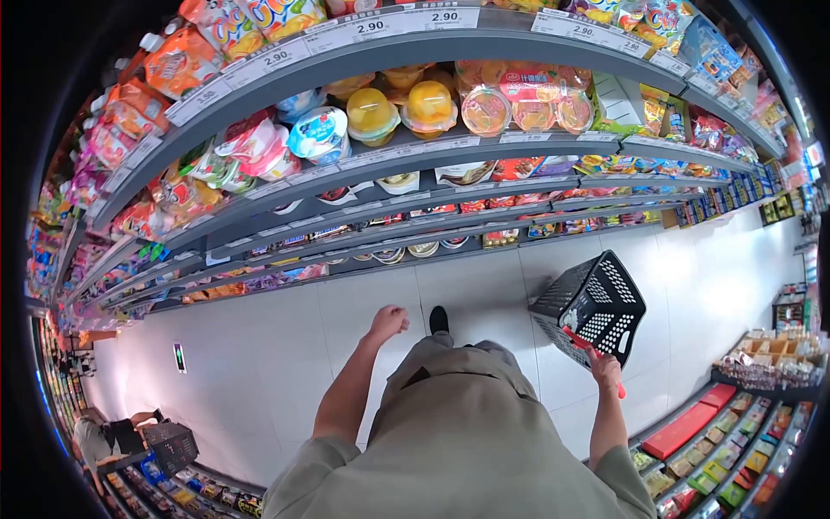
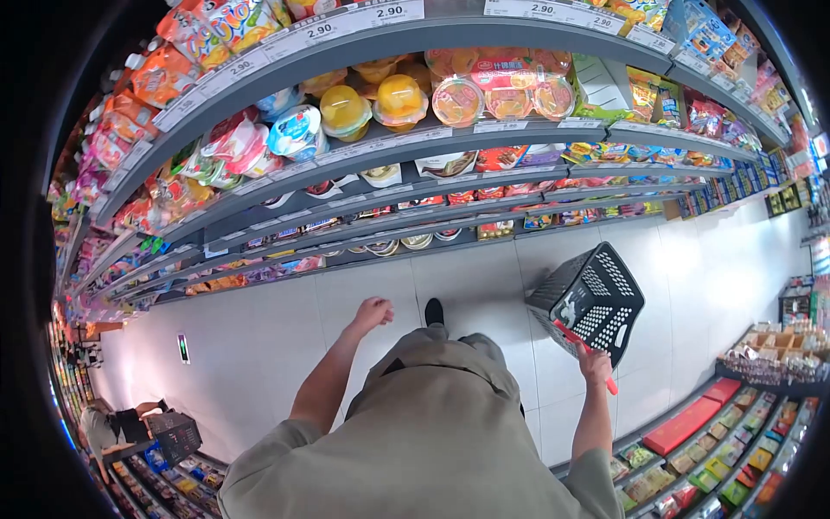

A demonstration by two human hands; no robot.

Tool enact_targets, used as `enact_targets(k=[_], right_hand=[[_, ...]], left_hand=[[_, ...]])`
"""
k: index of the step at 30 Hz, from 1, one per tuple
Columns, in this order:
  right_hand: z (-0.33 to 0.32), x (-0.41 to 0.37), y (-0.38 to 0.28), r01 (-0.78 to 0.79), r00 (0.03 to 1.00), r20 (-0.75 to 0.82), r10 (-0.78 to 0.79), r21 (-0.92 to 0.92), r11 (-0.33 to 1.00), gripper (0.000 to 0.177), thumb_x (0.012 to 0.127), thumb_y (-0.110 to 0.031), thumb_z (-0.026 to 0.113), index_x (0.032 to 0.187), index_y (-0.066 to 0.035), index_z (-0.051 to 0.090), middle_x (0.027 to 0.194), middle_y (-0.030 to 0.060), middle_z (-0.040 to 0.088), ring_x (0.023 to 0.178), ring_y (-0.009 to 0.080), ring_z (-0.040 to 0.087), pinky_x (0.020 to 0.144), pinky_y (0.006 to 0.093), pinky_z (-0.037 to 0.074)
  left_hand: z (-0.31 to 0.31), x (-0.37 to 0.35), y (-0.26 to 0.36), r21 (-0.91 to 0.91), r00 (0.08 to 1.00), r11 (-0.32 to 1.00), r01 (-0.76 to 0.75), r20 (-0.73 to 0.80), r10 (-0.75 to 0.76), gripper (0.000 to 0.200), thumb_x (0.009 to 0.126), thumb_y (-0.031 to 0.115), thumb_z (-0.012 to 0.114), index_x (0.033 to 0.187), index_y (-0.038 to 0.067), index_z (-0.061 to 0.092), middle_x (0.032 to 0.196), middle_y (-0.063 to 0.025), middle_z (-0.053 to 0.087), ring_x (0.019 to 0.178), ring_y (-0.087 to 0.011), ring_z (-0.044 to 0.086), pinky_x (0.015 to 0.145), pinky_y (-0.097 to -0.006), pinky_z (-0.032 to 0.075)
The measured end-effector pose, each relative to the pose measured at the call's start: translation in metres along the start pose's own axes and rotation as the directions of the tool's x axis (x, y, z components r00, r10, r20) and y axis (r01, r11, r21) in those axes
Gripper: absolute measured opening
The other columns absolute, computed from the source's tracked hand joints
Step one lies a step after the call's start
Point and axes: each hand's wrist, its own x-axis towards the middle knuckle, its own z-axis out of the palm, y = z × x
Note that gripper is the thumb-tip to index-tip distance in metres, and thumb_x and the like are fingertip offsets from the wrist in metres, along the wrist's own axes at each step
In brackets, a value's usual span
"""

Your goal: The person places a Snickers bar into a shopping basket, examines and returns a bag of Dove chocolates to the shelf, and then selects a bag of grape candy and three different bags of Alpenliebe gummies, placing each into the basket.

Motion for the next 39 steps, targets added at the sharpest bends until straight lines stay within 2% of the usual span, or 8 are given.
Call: enact_targets(k=[1, 4, 10, 15, 28, 32, 34, 39], right_hand=[[-0.074, -0.035, -0.041, -0.244, 0.97, 0.062, 0.237, 0.204, 0.948, 0.083, 0.078, -0.078, 0.046, 0.099, -0.001, 0.068, 0.111, 0.0219, 0.065, 0.099, 0.0401, 0.064, 0.083, 0.0475, 0.052], [-0.081, -0.041, -0.049, -0.309, 0.951, 0.07, 0.301, 0.17, 0.936, 0.078, 0.08, -0.076, 0.048, 0.103, -0.004, 0.067, 0.108, 0.0219, 0.065, 0.101, 0.0395, 0.064, 0.088, 0.0474, 0.05], [-0.076, -0.037, -0.057, -0.324, 0.944, 0.017, 0.328, 0.227, 0.919, 0.067, 0.078, -0.069, 0.053, 0.099, -0.008, 0.07, 0.1, 0.0201, 0.069, 0.101, 0.0367, 0.064, 0.091, 0.0457, 0.047], [-0.071, -0.026, -0.059, -0.325, 0.943, 0.01, 0.333, 0.238, 0.915, 0.06, 0.08, -0.066, 0.052, 0.101, -0.013, 0.071, 0.101, 0.0138, 0.07, 0.101, 0.0324, 0.065, 0.091, 0.0465, 0.045], [-0.077, -0.026, -0.064, -0.357, 0.927, -0.021, 0.376, 0.262, 0.896, 0.058, 0.077, -0.063, 0.056, 0.091, -0.01, 0.073, 0.096, 0.0166, 0.07, 0.095, 0.0335, 0.067, 0.087, 0.0439, 0.049], [-0.076, -0.025, -0.064, -0.373, 0.924, 0.009, 0.383, 0.246, 0.895, 0.057, 0.079, -0.063, 0.054, 0.089, -0.01, 0.073, 0.093, 0.0153, 0.071, 0.092, 0.0311, 0.068, 0.086, 0.0437, 0.049], [-0.078, -0.023, -0.064, -0.363, 0.927, -0.006, 0.375, 0.233, 0.902, 0.058, 0.08, -0.063, 0.053, 0.09, -0.009, 0.073, 0.093, 0.0154, 0.071, 0.092, 0.0313, 0.068, 0.086, 0.0435, 0.049], [-0.078, -0.021, -0.063, -0.388, 0.92, 0.043, 0.39, 0.249, 0.888, 0.057, 0.081, -0.061, 0.053, 0.094, -0.009, 0.072, 0.097, 0.0143, 0.07, 0.098, 0.031, 0.066, 0.088, 0.0438, 0.047]], left_hand=[[-0.001, 0.011, 0.014, 0.027, 0.999, 0.999, -0.045, 0.031, 0.044, 0.029, 0.09, 0.028, 0.053, 0.095, 0.0, 0.061, 0.079, -0.0088, 0.067, 0.067, -0.0178, 0.066, 0.061, -0.0289, 0.051], [-0.003, 0.047, 0.038, 0.147, 0.968, 0.956, -0.252, 0.046, 0.248, 0.031, 0.092, 0.028, 0.055, 0.102, -0.001, 0.062, 0.088, -0.0094, 0.068, 0.072, -0.017, 0.067, 0.064, -0.028, 0.051], [-0.007, 0.017, 0.219, -0.159, 0.829, 0.814, -0.559, -0.093, 0.552, 0.05, 0.094, 0.024, 0.059, 0.132, -0.004, 0.047, 0.12, -0.0141, 0.061, 0.084, -0.0196, 0.07, 0.071, -0.0262, 0.053], [0.0, 0.023, 0.303, -0.167, 0.755, 0.736, -0.656, -0.159, 0.636, 0.051, 0.094, 0.022, 0.061, 0.133, -0.004, 0.041, 0.116, -0.0134, 0.062, 0.086, -0.017, 0.069, 0.073, -0.0272, 0.054], [0.022, 0.075, 0.303, 0.138, 0.76, 0.765, -0.629, -0.1, 0.642, 0.037, 0.081, 0.019, 0.073, 0.108, -0.004, 0.063, 0.091, -0.0089, 0.071, 0.077, -0.0135, 0.067, 0.07, -0.0268, 0.051], [0.034, 0.051, 0.312, 0.415, 0.697, 0.665, -0.621, -0.097, 0.71, 0.03, 0.082, 0.014, 0.067, 0.109, 0.001, 0.066, 0.1, -0.011, 0.07, 0.077, -0.0222, 0.067, 0.072, -0.0327, 0.053], [0.039, 0.053, 0.307, 0.604, 0.418, 0.311, -0.734, 0.039, 0.908, 0.034, 0.079, 0.003, 0.059, 0.112, 0.009, 0.067, 0.113, -0.0074, 0.066, 0.087, -0.0282, 0.065, 0.076, -0.0369, 0.053], [0.049, 0.028, 0.297, 0.561, 0.397, 0.284, -0.778, 0.088, 0.914, 0.044, 0.077, -0.003, 0.052, 0.116, 0.014, 0.063, 0.121, -0.0043, 0.061, 0.095, -0.0305, 0.063, 0.083, -0.0419, 0.053]])
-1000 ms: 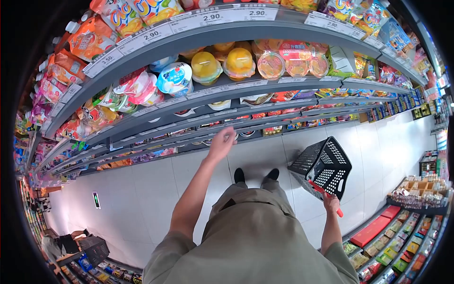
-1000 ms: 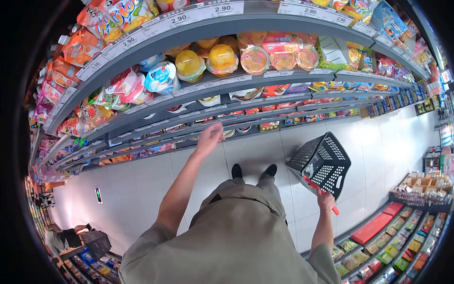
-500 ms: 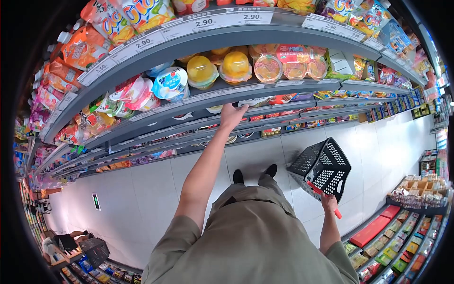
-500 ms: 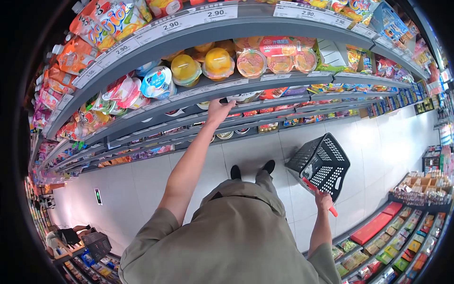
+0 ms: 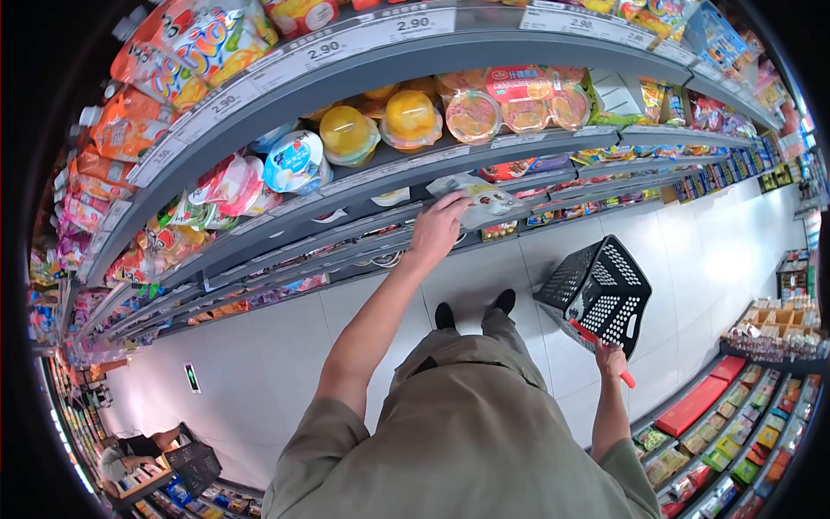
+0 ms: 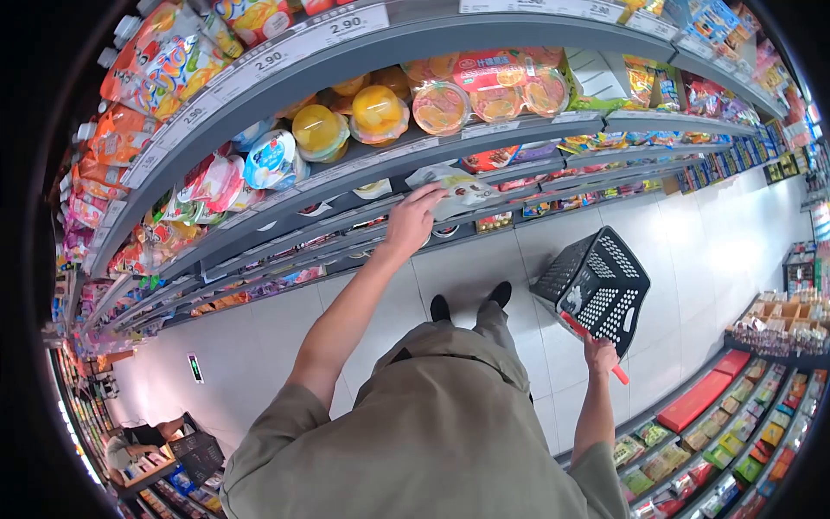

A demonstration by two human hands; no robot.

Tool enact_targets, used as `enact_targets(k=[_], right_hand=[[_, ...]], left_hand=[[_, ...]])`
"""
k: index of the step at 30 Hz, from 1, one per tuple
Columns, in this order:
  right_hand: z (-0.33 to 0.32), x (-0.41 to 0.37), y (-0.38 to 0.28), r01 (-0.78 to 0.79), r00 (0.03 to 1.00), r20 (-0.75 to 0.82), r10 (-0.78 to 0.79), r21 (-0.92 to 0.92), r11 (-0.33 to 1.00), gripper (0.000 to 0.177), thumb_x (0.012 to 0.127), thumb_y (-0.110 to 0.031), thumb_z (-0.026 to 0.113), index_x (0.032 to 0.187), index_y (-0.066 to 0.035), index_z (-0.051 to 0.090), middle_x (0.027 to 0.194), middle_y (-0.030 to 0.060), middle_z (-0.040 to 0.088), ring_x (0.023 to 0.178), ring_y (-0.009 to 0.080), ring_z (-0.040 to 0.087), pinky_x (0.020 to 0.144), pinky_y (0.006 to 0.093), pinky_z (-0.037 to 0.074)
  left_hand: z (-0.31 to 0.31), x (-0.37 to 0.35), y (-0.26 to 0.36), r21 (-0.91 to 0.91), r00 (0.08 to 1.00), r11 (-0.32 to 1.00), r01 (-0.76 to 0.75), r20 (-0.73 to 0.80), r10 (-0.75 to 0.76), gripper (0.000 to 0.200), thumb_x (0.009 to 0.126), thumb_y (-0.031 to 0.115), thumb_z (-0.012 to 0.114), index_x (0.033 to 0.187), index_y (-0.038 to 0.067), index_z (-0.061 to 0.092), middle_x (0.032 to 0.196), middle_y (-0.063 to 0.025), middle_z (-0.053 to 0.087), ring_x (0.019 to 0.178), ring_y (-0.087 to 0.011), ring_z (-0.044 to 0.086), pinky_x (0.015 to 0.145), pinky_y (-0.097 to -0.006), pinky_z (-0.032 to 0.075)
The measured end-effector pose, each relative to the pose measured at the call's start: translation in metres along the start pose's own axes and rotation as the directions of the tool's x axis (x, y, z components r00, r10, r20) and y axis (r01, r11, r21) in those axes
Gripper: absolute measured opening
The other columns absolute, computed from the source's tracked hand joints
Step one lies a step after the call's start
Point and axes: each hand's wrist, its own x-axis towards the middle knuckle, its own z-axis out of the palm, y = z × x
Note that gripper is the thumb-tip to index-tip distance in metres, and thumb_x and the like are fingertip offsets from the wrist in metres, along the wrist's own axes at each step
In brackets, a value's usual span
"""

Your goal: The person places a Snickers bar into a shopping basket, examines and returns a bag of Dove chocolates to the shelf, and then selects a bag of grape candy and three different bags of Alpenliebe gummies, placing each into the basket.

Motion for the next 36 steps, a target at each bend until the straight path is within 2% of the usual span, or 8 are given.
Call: enact_targets(k=[4, 7, 10, 13, 18, 20, 25, 36], right_hand=[[-0.008, -0.009, 0.001, 0.05, 0.998, -0.052, -0.047, 0.058, 0.997, 0.06, 0.08, -0.066, 0.054, 0.091, -0.011, 0.072, 0.103, 0.0154, 0.068, 0.1, 0.0326, 0.061, 0.09, 0.0458, 0.044], [-0.011, -0.016, -0.011, 0.157, 0.885, -0.465, -0.032, 0.233, 0.96, 0.039, 0.083, -0.043, 0.065, 0.096, -0.007, 0.069, 0.091, 0.016, 0.064, 0.097, 0.0331, 0.058, 0.085, 0.0428, 0.047], [-0.049, -0.034, -0.055, 0.321, 0.909, -0.407, -0.089, 0.547, 0.773, 0.025, 0.086, -0.024, 0.064, 0.099, -0.003, 0.067, 0.089, 0.0153, 0.064, 0.083, 0.0288, 0.061, 0.077, 0.038, 0.049], [-0.081, -0.077, -0.132, 0.334, 0.863, -0.171, -0.476, 0.899, 0.283, 0.022, 0.094, -0.018, 0.059, 0.101, 0.002, 0.066, 0.09, 0.008, 0.068, 0.082, 0.0109, 0.062, 0.073, 0.0263, 0.049], [-0.157, -0.191, -0.234, -0.476, 0.366, 0.213, -0.906, 0.879, 0.014, 0.05, 0.097, -0.037, 0.055, 0.127, 0.003, 0.052, 0.11, 0.0094, 0.065, 0.101, 0.0157, 0.061, 0.091, 0.0288, 0.048], [-0.163, -0.207, -0.243, -0.44, 0.289, 0.235, -0.928, 0.894, 0.09, 0.05, 0.096, -0.036, 0.057, 0.126, 0.003, 0.053, 0.109, 0.0086, 0.065, 0.102, 0.0148, 0.061, 0.091, 0.0286, 0.047], [-0.177, -0.229, -0.257, -0.198, 0.24, 0.3, -0.923, 0.946, 0.256, 0.04, 0.09, -0.029, 0.067, 0.113, 0.003, 0.063, 0.105, 0.0066, 0.067, 0.097, 0.0111, 0.059, 0.087, 0.0271, 0.046], [-0.167, -0.245, -0.258, -0.062, 0.309, 0.184, -0.933, 0.983, 0.173, 0.026, 0.092, -0.02, 0.065, 0.105, 0.003, 0.067, 0.095, 0.004, 0.069, 0.086, 0.0072, 0.059, 0.077, 0.0247, 0.048]], left_hand=[[-0.02, -0.018, 0.021, -0.042, 0.994, 0.997, -0.067, -0.088, 0.063, 0.044, 0.075, -0.005, 0.053, 0.114, 0.013, 0.063, 0.12, -0.0069, 0.061, 0.095, -0.0317, 0.063, 0.083, -0.0421, 0.052], [-0.033, -0.036, 0.036, -0.16, 0.993, 0.987, -0.035, -0.113, 0.017, 0.033, 0.079, -0.006, 0.051, 0.107, 0.006, 0.062, 0.109, -0.0092, 0.064, 0.089, -0.0282, 0.065, 0.078, -0.0397, 0.052], [-0.042, -0.056, 0.049, -0.791, 0.93, 0.55, 0.269, 0.066, -0.361, 0.01, 0.09, 0.0, 0.048, 0.097, 0.0, 0.055, 0.088, -0.0052, 0.056, 0.081, -0.0169, 0.055, 0.073, -0.0335, 0.046], [-0.063, -0.062, 0.061, -0.962, 0.956, 0.204, 0.18, 0.122, -0.267, 0.011, 0.091, 0.012, 0.052, 0.094, 0.002, 0.055, 0.089, -0.0067, 0.056, 0.087, -0.0167, 0.053, 0.078, -0.0311, 0.043], [-0.068, -0.059, 0.053, -0.854, 0.936, -0.384, 0.349, 0.304, 0.176, 0.033, 0.089, 0.04, 0.056, 0.086, 0.007, 0.052, 0.082, -0.0026, 0.048, 0.081, -0.0139, 0.046, 0.072, -0.0243, 0.039], [-0.064, -0.064, 0.063, -0.758, 0.93, -0.54, 0.367, 0.315, 0.191, 0.044, 0.087, 0.053, 0.059, 0.087, 0.011, 0.046, 0.083, -0.0016, 0.043, 0.075, -0.0129, 0.048, 0.063, -0.0227, 0.043], [-0.074, -0.072, 0.076, -0.673, 0.932, -0.647, 0.358, 0.292, 0.212, 0.044, 0.087, 0.053, 0.058, 0.09, 0.011, 0.044, 0.084, 0.0012, 0.042, 0.072, -0.0124, 0.048, 0.063, -0.0251, 0.044], [-0.085, -0.077, 0.07, -0.626, 0.933, -0.692, 0.359, 0.259, 0.25, 0.064, 0.086, 0.057, 0.051, 0.119, 0.002, 0.049, 0.096, -0.0081, 0.049, 0.085, -0.0174, 0.054, 0.071, -0.0291, 0.05]])
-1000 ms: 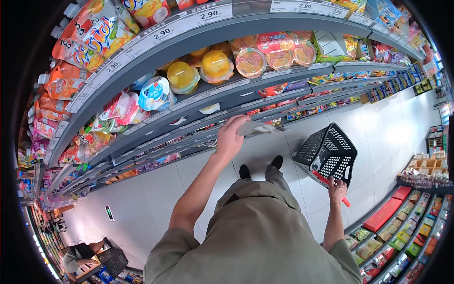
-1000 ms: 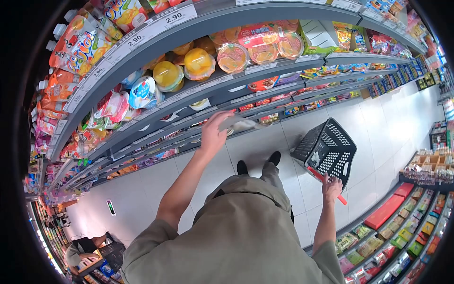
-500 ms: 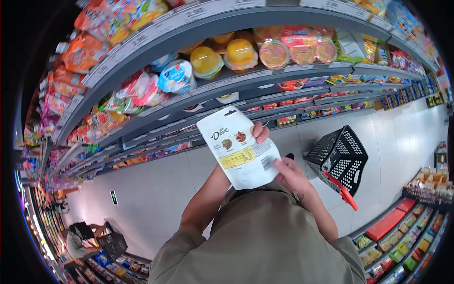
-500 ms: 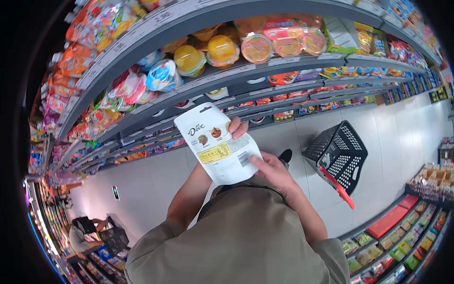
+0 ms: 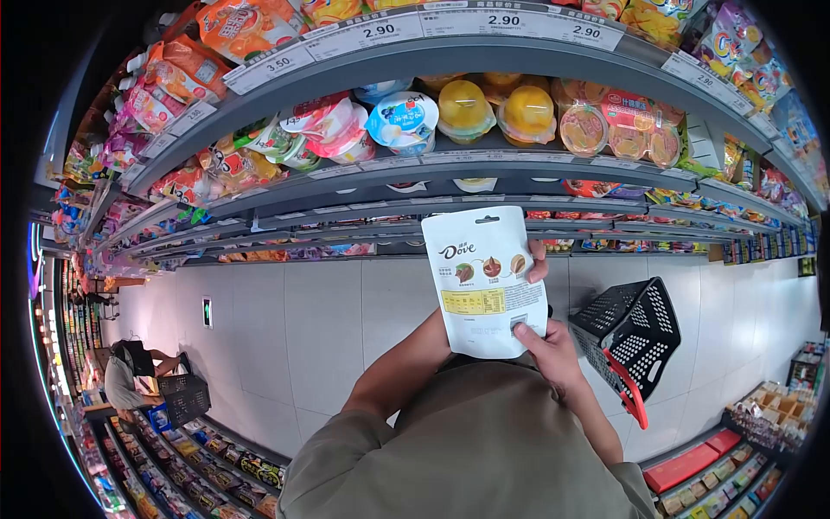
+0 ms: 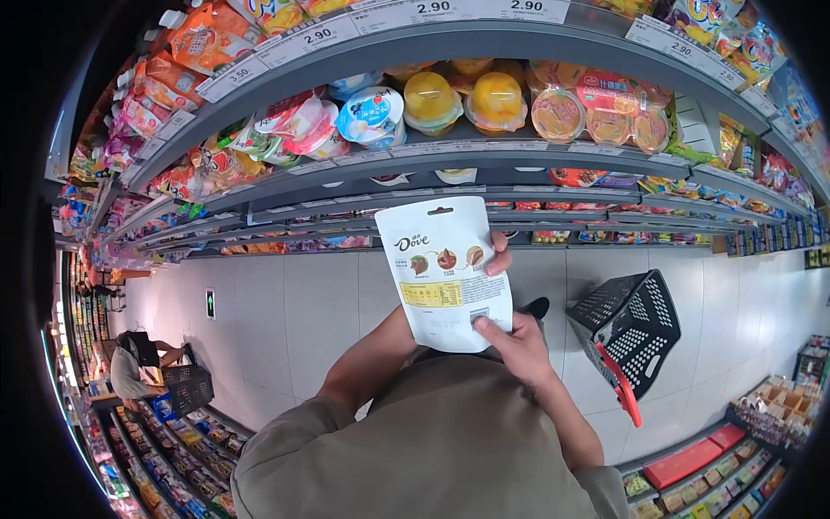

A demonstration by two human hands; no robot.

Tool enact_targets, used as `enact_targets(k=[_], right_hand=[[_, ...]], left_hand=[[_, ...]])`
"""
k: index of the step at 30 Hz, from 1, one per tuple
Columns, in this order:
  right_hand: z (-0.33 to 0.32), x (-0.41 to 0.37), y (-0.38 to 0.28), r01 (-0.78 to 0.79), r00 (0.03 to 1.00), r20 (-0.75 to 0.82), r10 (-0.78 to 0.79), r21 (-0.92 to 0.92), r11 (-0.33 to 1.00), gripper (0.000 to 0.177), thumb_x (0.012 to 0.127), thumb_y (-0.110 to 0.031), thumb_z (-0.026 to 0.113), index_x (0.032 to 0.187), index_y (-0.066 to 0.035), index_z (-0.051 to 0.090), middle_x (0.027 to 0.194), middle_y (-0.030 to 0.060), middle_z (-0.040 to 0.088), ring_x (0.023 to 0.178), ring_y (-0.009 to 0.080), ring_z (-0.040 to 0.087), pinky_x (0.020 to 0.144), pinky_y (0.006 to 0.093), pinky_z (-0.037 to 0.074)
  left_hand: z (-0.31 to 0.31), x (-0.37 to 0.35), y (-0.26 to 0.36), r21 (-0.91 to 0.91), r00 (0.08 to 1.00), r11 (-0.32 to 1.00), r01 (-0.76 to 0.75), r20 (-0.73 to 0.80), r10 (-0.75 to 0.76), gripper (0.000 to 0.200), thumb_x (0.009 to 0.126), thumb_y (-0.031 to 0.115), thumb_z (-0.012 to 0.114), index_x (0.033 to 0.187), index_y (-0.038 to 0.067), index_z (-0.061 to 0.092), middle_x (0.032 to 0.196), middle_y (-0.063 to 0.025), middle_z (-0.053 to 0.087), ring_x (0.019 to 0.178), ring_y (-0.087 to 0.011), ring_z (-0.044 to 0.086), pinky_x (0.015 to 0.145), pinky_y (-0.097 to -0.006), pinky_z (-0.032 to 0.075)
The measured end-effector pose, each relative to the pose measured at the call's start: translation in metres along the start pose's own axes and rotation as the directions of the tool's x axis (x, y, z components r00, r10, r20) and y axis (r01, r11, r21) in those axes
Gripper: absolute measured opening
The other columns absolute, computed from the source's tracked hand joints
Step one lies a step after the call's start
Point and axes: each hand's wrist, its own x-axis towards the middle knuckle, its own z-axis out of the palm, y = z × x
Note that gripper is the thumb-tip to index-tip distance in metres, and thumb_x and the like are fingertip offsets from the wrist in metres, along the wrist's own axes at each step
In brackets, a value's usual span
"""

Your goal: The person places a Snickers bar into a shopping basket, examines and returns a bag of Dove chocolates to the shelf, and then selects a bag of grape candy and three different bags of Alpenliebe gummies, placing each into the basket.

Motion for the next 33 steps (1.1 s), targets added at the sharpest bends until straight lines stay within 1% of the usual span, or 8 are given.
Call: enact_targets(k=[8, 9, 11, 14, 16, 19, 23, 33], right_hand=[[-0.006, 0.008, 0.01, 0.05, 0.991, -0.128, -0.03, 0.158, 0.986, 0.036, 0.094, -0.019, 0.062, 0.122, 0.002, 0.055, 0.104, 0.0055, 0.065, 0.097, 0.0109, 0.058, 0.084, 0.0266, 0.046], [-0.005, 0.011, 0.005, 0.181, 0.959, -0.237, -0.152, 0.105, 0.978, 0.042, 0.095, -0.019, 0.06, 0.129, 0.001, 0.049, 0.111, 0.0075, 0.063, 0.104, 0.0124, 0.056, 0.088, 0.0274, 0.045], [-0.014, 0.008, -0.002, 0.19, 0.931, -0.329, -0.159, 0.064, 0.98, 0.049, 0.096, -0.02, 0.057, 0.137, 0.001, 0.039, 0.128, 0.013, 0.055, 0.12, 0.0188, 0.05, 0.101, 0.0325, 0.039], [-0.026, 0.006, -0.009, 0.267, 0.943, -0.252, -0.217, 0.189, 0.945, 0.049, 0.095, -0.018, 0.058, 0.137, 0.001, 0.039, 0.129, 0.0126, 0.054, 0.122, 0.0206, 0.049, 0.104, 0.0349, 0.037], [-0.024, 0.002, -0.015, 0.24, 0.969, -0.161, -0.186, 0.782, 0.575, 0.05, 0.096, -0.019, 0.058, 0.138, 0.0, 0.039, 0.131, 0.0113, 0.053, 0.123, 0.0199, 0.049, 0.105, 0.0358, 0.036], [-0.04, 0.013, 0.015, 0.398, 0.912, -0.086, -0.4, -0.039, 0.916, 0.049, 0.097, -0.02, 0.056, 0.138, 0.0, 0.039, 0.135, 0.0092, 0.051, 0.122, 0.0182, 0.049, 0.104, 0.0349, 0.037], [-0.037, 0.025, 0.015, 0.092, 0.94, -0.306, -0.153, -0.207, 0.974, 0.029, 0.098, -0.026, 0.056, 0.104, 0.001, 0.065, 0.1, 0.0008, 0.066, 0.091, 0.005, 0.056, 0.083, 0.0219, 0.043], [-0.061, 0.029, 0.003, 0.219, 0.935, -0.327, -0.139, 0.222, 0.95, 0.036, 0.101, -0.033, 0.048, 0.096, -0.002, 0.065, 0.09, 0.0001, 0.066, 0.08, 0.004, 0.057, 0.073, 0.0216, 0.046]], left_hand=[[-0.07, 0.003, 0.004, 0.436, 1.0, 0.9, -0.024, 0.001, 0.026, 0.063, 0.09, 0.052, 0.051, 0.119, -0.003, 0.051, 0.095, -0.0099, 0.053, 0.087, -0.0173, 0.052, 0.07, -0.0241, 0.048], [-0.033, 0.0, -0.009, 0.468, 0.818, 0.883, 0.035, -0.521, 0.243, 0.043, 0.094, 0.038, 0.055, 0.112, -0.001, 0.057, 0.093, -0.0076, 0.06, 0.082, -0.0121, 0.056, 0.066, -0.0234, 0.047], [0.027, 0.015, -0.009, 0.876, 0.67, 0.418, 0.242, -0.462, 0.581, 0.017, 0.093, 0.014, 0.062, 0.1, -0.001, 0.064, 0.089, -0.004, 0.068, 0.078, -0.0067, 0.061, 0.064, -0.0223, 0.049], [0.024, 0.01, -0.009, 0.892, 0.656, 0.387, 0.234, -0.439, 0.614, 0.016, 0.092, 0.014, 0.063, 0.095, -0.002, 0.065, 0.082, -0.0028, 0.067, 0.07, -0.0039, 0.059, 0.06, -0.0215, 0.047], [0.02, 0.007, -0.008, 0.898, 0.625, 0.352, 0.264, -0.437, 0.647, 0.016, 0.092, 0.015, 0.064, 0.09, -0.001, 0.065, 0.076, -0.0018, 0.066, 0.063, -0.0022, 0.056, 0.055, -0.0196, 0.044], [0.01, -0.001, -0.006, 0.891, 0.606, 0.334, 0.308, -0.455, 0.652, 0.016, 0.092, 0.015, 0.064, 0.087, -0.001, 0.065, 0.073, -0.0009, 0.066, 0.06, -0.0017, 0.054, 0.052, -0.0191, 0.042], [0.02, -0.005, -0.003, 0.869, 0.626, 0.298, 0.396, -0.492, 0.605, 0.019, 0.091, 0.016, 0.066, 0.085, -0.002, 0.065, 0.072, -0.0013, 0.066, 0.059, -0.0011, 0.053, 0.05, -0.0186, 0.041], [0.008, -0.021, 0.009, 0.848, 0.733, 0.213, 0.486, -0.528, 0.429, 0.027, 0.095, 0.027, 0.061, 0.095, 0.0, 0.066, 0.084, -0.0001, 0.067, 0.074, -0.0036, 0.057, 0.063, -0.02, 0.044]])
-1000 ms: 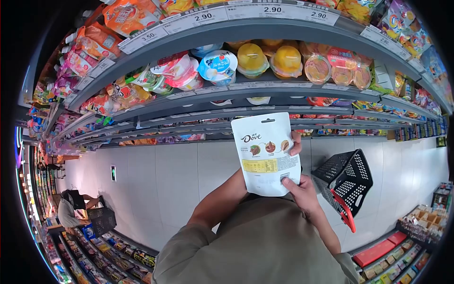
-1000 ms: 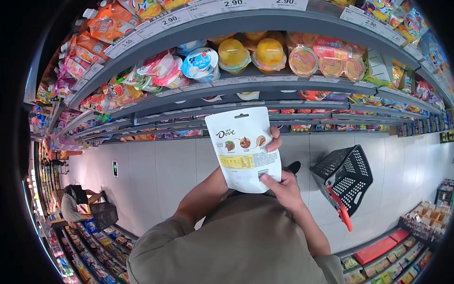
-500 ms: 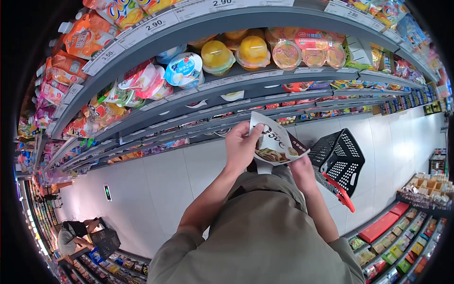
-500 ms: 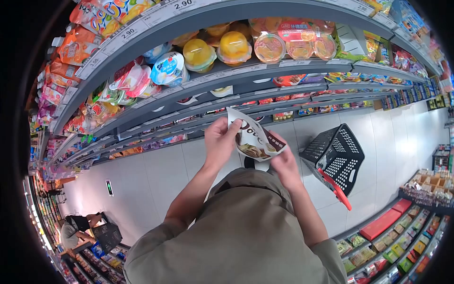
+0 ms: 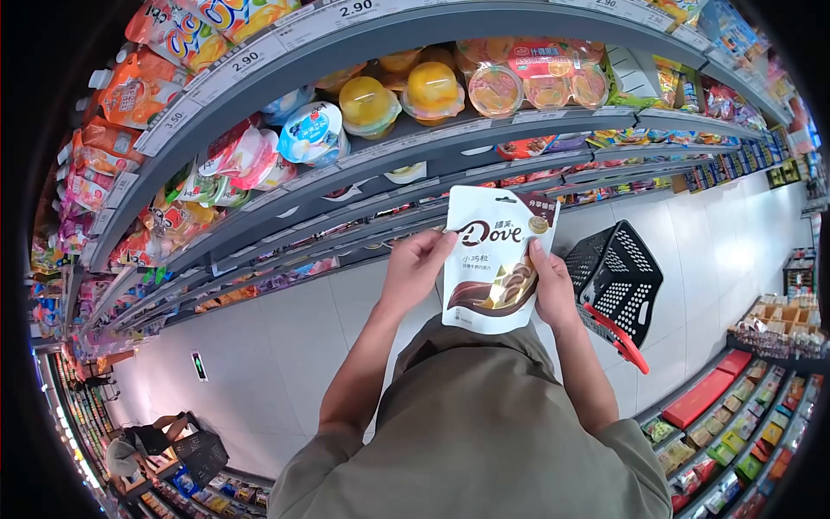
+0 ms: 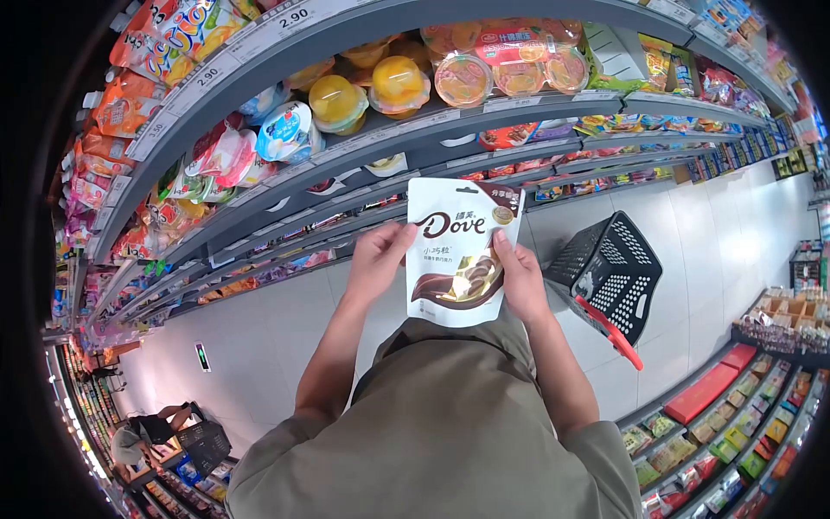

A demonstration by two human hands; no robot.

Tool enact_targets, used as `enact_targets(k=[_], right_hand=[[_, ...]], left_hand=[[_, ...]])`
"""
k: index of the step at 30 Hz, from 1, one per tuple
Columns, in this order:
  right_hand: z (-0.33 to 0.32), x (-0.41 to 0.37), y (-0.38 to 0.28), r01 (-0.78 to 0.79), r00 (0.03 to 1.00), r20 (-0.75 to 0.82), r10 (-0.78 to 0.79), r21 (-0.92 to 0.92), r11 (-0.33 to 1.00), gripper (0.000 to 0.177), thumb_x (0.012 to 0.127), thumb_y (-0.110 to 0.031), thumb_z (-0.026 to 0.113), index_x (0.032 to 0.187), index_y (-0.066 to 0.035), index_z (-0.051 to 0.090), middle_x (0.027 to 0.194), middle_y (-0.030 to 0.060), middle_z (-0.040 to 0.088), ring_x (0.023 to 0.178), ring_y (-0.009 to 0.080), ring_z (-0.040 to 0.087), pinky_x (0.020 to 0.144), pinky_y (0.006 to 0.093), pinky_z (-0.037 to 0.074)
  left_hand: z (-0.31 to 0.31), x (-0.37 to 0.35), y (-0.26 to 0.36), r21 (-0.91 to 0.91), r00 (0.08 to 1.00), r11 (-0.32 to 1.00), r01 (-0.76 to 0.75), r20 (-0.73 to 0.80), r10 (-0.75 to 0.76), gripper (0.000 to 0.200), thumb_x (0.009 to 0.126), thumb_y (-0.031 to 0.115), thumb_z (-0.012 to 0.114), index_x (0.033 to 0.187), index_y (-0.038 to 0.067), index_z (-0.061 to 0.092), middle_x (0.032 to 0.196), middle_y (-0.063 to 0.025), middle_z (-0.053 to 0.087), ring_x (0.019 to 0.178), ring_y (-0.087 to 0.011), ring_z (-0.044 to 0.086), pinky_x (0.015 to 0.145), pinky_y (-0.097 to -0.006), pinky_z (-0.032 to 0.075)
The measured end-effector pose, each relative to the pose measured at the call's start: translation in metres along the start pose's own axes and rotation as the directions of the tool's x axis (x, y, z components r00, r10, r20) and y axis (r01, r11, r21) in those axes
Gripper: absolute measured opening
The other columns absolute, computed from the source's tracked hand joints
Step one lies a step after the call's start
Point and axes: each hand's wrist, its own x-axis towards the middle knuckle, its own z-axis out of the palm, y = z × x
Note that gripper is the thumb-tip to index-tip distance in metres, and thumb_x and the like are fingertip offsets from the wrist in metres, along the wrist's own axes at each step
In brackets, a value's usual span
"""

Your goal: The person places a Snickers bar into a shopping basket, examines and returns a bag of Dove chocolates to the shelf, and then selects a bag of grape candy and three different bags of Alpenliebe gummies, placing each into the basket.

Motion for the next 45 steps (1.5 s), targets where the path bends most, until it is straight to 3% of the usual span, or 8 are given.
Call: enact_targets(k=[1, 3, 7, 9, 31, 38, 42, 45], right_hand=[[0.006, -0.003, -0.008, -0.022, 1.0, -0.014, 0.023, 0.089, 0.996, 0.035, 0.101, -0.032, 0.048, 0.099, -0.001, 0.065, 0.093, 0.0018, 0.067, 0.082, 0.0052, 0.059, 0.074, 0.0224, 0.047], [0.007, -0.002, -0.01, -0.041, 0.998, -0.03, 0.048, 0.202, 0.979, 0.035, 0.101, -0.031, 0.048, 0.106, 0.0, 0.063, 0.1, 0.0057, 0.068, 0.086, 0.0087, 0.064, 0.077, 0.0247, 0.05], [-0.003, -0.003, -0.007, -0.033, 0.997, -0.064, 0.05, 0.238, 0.971, 0.035, 0.101, -0.031, 0.048, 0.106, 0.0, 0.064, 0.099, 0.0061, 0.069, 0.085, 0.0089, 0.064, 0.076, 0.0246, 0.051], [-0.012, -0.001, -0.003, -0.037, 0.998, -0.035, 0.044, 0.177, 0.984, 0.036, 0.099, -0.034, 0.051, 0.109, -0.001, 0.063, 0.105, 0.0076, 0.068, 0.09, 0.011, 0.065, 0.082, 0.026, 0.051], [-0.026, -0.009, -0.016, -0.043, 0.994, -0.085, 0.064, 0.232, 0.972, 0.037, 0.1, -0.032, 0.049, 0.106, 0.001, 0.063, 0.104, 0.0095, 0.068, 0.086, 0.0125, 0.066, 0.079, 0.0256, 0.051], [-0.084, -0.022, -0.024, -0.035, 0.985, -0.169, 0.039, 0.029, 0.999, 0.037, 0.1, -0.033, 0.049, 0.104, 0.001, 0.063, 0.098, 0.0066, 0.068, 0.084, 0.0101, 0.064, 0.078, 0.0235, 0.05], [-0.102, -0.032, -0.067, 0.082, 0.986, -0.149, -0.079, 0.011, 0.997, 0.039, 0.101, -0.035, 0.045, 0.104, 0.0, 0.062, 0.095, 0.0078, 0.068, 0.08, 0.0127, 0.065, 0.075, 0.0289, 0.054], [-0.139, -0.044, -0.086, 0.106, 0.976, -0.188, -0.106, -0.009, 0.994, 0.04, 0.1, -0.037, 0.047, 0.098, -0.001, 0.065, 0.091, 0.0073, 0.069, 0.078, 0.0113, 0.064, 0.07, 0.026, 0.052]], left_hand=[[0.0, -0.002, -0.002, 0.002, 1.0, 1.0, 0.001, -0.001, -0.001, 0.027, 0.095, 0.027, 0.061, 0.095, 0.0, 0.066, 0.084, -0.0001, 0.067, 0.074, -0.0036, 0.057, 0.063, -0.02, 0.044], [0.004, -0.009, -0.004, -0.211, 0.973, 0.96, 0.184, 0.177, -0.148, 0.032, 0.098, 0.025, 0.055, 0.114, -0.002, 0.06, 0.106, -0.0051, 0.066, 0.094, -0.0104, 0.061, 0.081, -0.0248, 0.048], [0.023, -0.024, 0.001, -0.315, 0.908, 0.928, 0.2, 0.416, -0.054, 0.036, 0.1, 0.017, 0.049, 0.128, -0.005, 0.052, 0.123, -0.0135, 0.061, 0.114, -0.0198, 0.058, 0.098, -0.0342, 0.045], [0.028, -0.025, 0.0, -0.306, 0.904, 0.93, 0.205, 0.423, -0.06, 0.035, 0.1, 0.017, 0.048, 0.126, -0.005, 0.054, 0.121, -0.0126, 0.062, 0.112, -0.0186, 0.059, 0.097, -0.0326, 0.046], [0.043, -0.013, -0.004, -0.325, 0.857, 0.901, 0.287, 0.508, -0.09, 0.039, 0.102, 0.024, 0.045, 0.126, -0.006, 0.054, 0.122, -0.0144, 0.062, 0.113, -0.0205, 0.059, 0.097, -0.0328, 0.046], [0.065, -0.003, -0.01, -0.281, 0.808, 0.894, 0.348, 0.574, -0.134, 0.037, 0.102, 0.022, 0.043, 0.124, -0.005, 0.056, 0.118, -0.0129, 0.064, 0.111, -0.0187, 0.06, 0.097, -0.0317, 0.044], [0.088, -0.001, -0.013, -0.257, 0.806, 0.909, 0.328, 0.577, -0.128, 0.037, 0.102, 0.022, 0.044, 0.123, -0.005, 0.056, 0.116, -0.0123, 0.065, 0.109, -0.0184, 0.06, 0.097, -0.0317, 0.043], [0.115, 0.001, -0.015, -0.222, 0.808, 0.92, 0.324, 0.571, -0.146, 0.036, 0.102, 0.024, 0.045, 0.12, -0.004, 0.059, 0.114, -0.0115, 0.066, 0.106, -0.018, 0.061, 0.096, -0.0321, 0.043]])
